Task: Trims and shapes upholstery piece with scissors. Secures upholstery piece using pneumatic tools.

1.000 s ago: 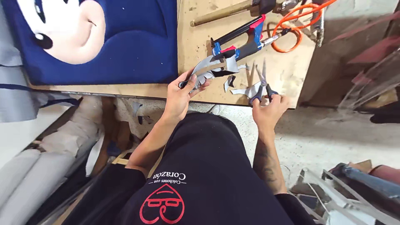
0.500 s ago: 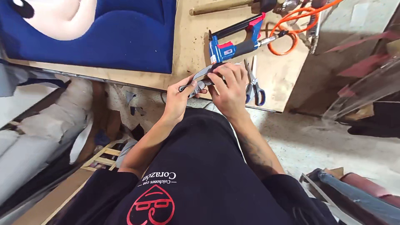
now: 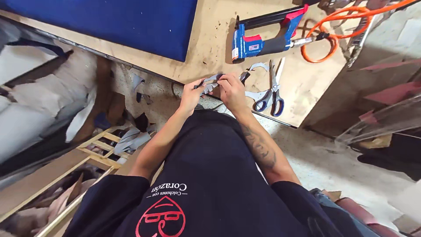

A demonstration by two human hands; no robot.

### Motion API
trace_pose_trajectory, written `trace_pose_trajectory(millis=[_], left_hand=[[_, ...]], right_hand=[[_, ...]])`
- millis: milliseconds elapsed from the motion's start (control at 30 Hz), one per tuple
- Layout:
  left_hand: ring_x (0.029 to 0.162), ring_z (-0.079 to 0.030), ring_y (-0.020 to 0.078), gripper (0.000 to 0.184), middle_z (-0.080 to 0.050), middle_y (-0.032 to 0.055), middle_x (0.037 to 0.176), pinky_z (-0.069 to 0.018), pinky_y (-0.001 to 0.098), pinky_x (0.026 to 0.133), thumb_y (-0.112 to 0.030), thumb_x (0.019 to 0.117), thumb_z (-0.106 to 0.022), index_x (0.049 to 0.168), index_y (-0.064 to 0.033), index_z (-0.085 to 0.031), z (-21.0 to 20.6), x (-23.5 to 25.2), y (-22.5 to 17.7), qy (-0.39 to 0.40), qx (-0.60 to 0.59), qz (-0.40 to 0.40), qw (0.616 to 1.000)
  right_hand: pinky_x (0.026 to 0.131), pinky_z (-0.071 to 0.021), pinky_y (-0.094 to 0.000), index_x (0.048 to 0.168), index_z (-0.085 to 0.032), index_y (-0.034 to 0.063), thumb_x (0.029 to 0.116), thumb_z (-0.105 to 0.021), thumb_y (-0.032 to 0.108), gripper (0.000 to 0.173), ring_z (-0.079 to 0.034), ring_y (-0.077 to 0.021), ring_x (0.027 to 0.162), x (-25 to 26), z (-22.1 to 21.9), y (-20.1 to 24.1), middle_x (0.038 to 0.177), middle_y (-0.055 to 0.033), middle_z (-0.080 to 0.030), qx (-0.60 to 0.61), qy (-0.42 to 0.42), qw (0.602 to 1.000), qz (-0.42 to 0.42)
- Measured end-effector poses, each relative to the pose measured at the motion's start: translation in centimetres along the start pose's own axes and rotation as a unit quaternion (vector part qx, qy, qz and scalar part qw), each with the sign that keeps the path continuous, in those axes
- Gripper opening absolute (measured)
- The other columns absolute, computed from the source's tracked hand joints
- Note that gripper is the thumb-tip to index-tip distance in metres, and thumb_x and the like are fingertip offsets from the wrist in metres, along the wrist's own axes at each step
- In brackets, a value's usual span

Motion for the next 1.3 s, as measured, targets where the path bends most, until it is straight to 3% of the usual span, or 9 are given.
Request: trace_pose_trajectory(millis=[100, 233, 300, 400, 467, 567, 800, 1067, 1300], left_hand=[[0.113, -0.067, 0.0119, 0.030, -0.072, 0.0043, 0.123, -0.0564, 0.0339, 0.098, -0.025, 0.1049, -0.058, 0.127, -0.0117, -0.072, 1.3, 1.1, 0.1, -0.051, 0.178, -0.066, 0.980], [0.146, -0.039, 0.0320, 0.058, -0.050, 0.0072, 0.153, -0.0305, 0.0603, 0.117, -0.045, 0.0906, -0.073, 0.142, -0.0218, -0.061, 0.8, -0.4, -3.3, -0.051, 0.452, -0.219, 0.863], [0.147, -0.039, 0.0315, 0.060, -0.050, 0.0054, 0.154, -0.0262, 0.0633, 0.119, -0.038, 0.0871, -0.078, 0.143, -0.0238, -0.060, -0.8, -0.6, -3.2, -0.015, 0.518, -0.261, 0.814], [0.136, -0.053, 0.0281, 0.038, -0.064, 0.0074, 0.140, -0.0323, 0.0535, 0.119, -0.015, 0.0924, -0.070, 0.130, -0.0112, -0.069, -2.1, 0.3, -2.2, 0.000, 0.501, -0.358, 0.788], [0.127, -0.060, 0.0282, 0.026, -0.070, 0.0097, 0.127, -0.0403, 0.0461, 0.117, -0.005, 0.0981, -0.060, 0.120, -0.0052, -0.073, -2.1, 1.0, -2.4, -0.008, 0.471, -0.394, 0.789], [0.112, -0.066, 0.0262, 0.021, -0.073, 0.0092, 0.114, -0.0526, 0.0367, 0.101, -0.005, 0.1007, -0.059, 0.111, -0.0058, -0.077, -2.0, 1.8, -2.8, -0.017, 0.475, -0.417, 0.775], [0.098, -0.070, 0.0308, 0.021, -0.072, 0.0149, 0.101, -0.0595, 0.0403, 0.081, -0.001, 0.0991, -0.055, 0.101, -0.0010, -0.076, -2.0, 3.5, -4.0, 0.073, 0.471, -0.460, 0.749], [0.103, -0.070, 0.0255, 0.023, -0.074, 0.0113, 0.100, -0.0566, 0.0383, 0.094, 0.002, 0.0924, -0.058, 0.096, -0.0055, -0.080, -1.3, 6.1, -4.7, 0.109, 0.386, -0.365, 0.840], [0.104, -0.071, 0.0219, 0.021, -0.077, 0.0071, 0.103, -0.0560, 0.0376, 0.095, -0.001, 0.0917, -0.063, 0.097, -0.0111, -0.081, -1.3, 7.0, -4.6, 0.115, 0.410, -0.320, 0.847]], right_hand=[[0.095, -0.0549, -0.0403, 0.100, -0.074, 0.0026, 0.1023, -0.054, 0.006, 0.020, -0.065, -0.0294, 0.110, 0.0, -1.5, -0.7, 0.109, -0.0128, -0.071, -0.007, 0.016, 1.000, -0.013], [0.094, -0.0540, -0.0407, 0.099, -0.073, 0.0024, 0.1019, -0.055, 0.006, 0.019, -0.065, -0.0306, 0.108, 0.5, -2.6, -0.5, 0.108, -0.0135, -0.071, -0.049, 0.027, 0.998, -0.020], [0.094, -0.0538, -0.0408, 0.099, -0.072, 0.0024, 0.1010, -0.055, 0.005, 0.017, -0.065, -0.0307, 0.108, 0.7, -2.8, -0.4, 0.108, -0.0137, -0.070, -0.064, 0.027, 0.997, -0.023], [0.092, -0.0549, -0.0390, 0.098, -0.072, 0.0023, 0.1010, -0.054, 0.004, 0.018, -0.066, -0.0295, 0.106, 0.9, -2.9, -0.2, 0.105, -0.0126, -0.071, -0.076, 0.021, 0.997, -0.027], [0.090, -0.0550, -0.0379, 0.097, -0.072, 0.0020, 0.1012, -0.053, 0.004, 0.019, -0.066, -0.0290, 0.104, 0.9, -3.0, 0.0, 0.104, -0.0126, -0.071, -0.089, 0.021, 0.995, -0.032], [0.088, -0.0559, -0.0369, 0.096, -0.072, 0.0020, 0.0996, -0.055, 0.002, 0.017, -0.067, -0.0285, 0.103, 1.0, -3.0, 0.3, 0.103, -0.0121, -0.071, -0.118, 0.018, 0.992, -0.047], [0.081, -0.0584, -0.0428, 0.093, -0.069, -0.0014, 0.0913, -0.061, -0.001, 0.009, -0.068, -0.0338, 0.099, 2.2, -3.1, 0.6, 0.096, -0.0173, -0.067, -0.142, 0.055, 0.984, -0.094], [0.078, -0.0592, -0.0443, 0.091, -0.069, -0.0008, 0.0845, -0.063, -0.005, 0.009, -0.068, -0.0341, 0.099, 3.2, -3.0, -0.1, 0.096, -0.0175, -0.067, -0.131, 0.100, 0.972, -0.168], [0.081, -0.0588, -0.0445, 0.092, -0.072, 0.0015, 0.0856, -0.064, -0.005, 0.013, -0.068, -0.0339, 0.100, 4.2, -3.1, -0.7, 0.095, -0.0164, -0.068, -0.116, 0.152, 0.957, -0.220]])
Point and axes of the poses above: each hand's wrist, its own x-axis towards the middle knuckle, its own z-axis out of the back of the hand, y = z × x, the point moved 8 cm from there along x, towards the middle knuckle
